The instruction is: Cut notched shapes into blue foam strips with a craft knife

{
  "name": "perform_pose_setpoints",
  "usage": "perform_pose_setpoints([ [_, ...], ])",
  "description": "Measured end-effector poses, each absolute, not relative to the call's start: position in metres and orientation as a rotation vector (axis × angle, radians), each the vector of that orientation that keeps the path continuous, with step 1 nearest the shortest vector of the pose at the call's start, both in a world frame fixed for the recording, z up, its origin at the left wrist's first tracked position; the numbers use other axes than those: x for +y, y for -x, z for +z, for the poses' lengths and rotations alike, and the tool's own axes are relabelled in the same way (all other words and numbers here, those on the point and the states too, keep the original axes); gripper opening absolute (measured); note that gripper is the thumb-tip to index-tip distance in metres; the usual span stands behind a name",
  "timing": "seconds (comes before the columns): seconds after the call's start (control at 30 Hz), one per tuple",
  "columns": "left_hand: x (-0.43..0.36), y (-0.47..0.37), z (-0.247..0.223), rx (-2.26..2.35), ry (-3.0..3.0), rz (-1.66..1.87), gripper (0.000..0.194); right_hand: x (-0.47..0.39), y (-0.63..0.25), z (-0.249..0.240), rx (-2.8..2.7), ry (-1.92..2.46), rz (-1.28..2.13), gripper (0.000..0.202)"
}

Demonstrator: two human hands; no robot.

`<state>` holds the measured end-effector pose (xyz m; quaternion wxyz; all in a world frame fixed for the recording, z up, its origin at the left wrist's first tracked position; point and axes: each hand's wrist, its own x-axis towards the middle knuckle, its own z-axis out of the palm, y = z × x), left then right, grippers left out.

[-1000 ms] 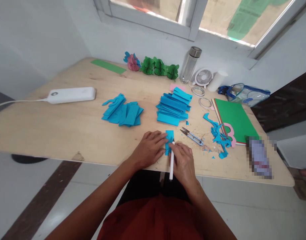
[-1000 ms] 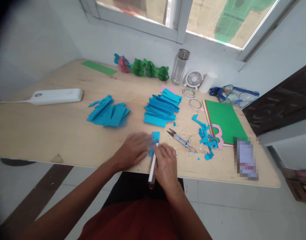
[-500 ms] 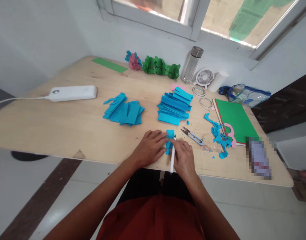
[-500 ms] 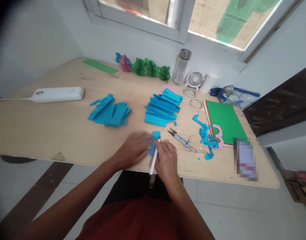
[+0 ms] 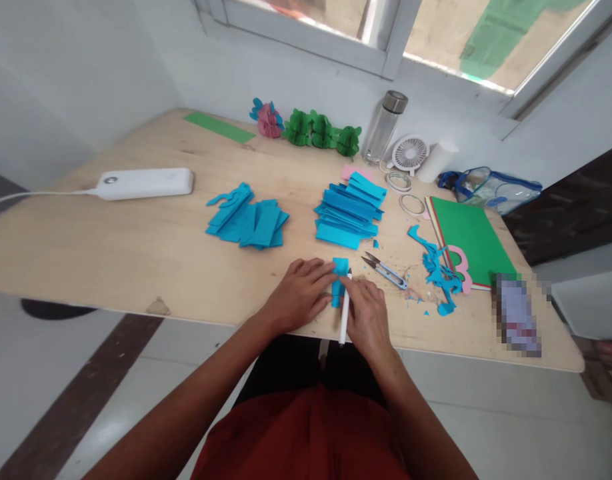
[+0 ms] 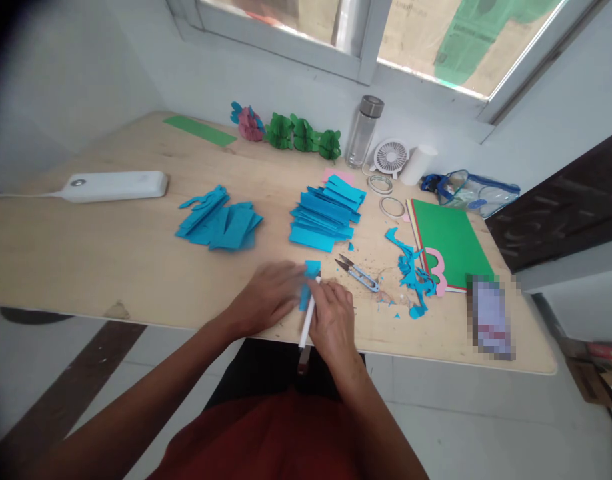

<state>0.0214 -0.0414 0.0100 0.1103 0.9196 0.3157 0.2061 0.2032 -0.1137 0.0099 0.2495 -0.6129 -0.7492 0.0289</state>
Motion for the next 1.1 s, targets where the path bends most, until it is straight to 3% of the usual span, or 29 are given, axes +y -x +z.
perform_pose_setpoints([
  [1.1, -0.0399, -0.0216, 0.0088, 0.913, -2.698, 0.590, 0.038, -0.1135, -0.2043, 0.0081, -2.037, 1.669, 0.092, 0.040],
])
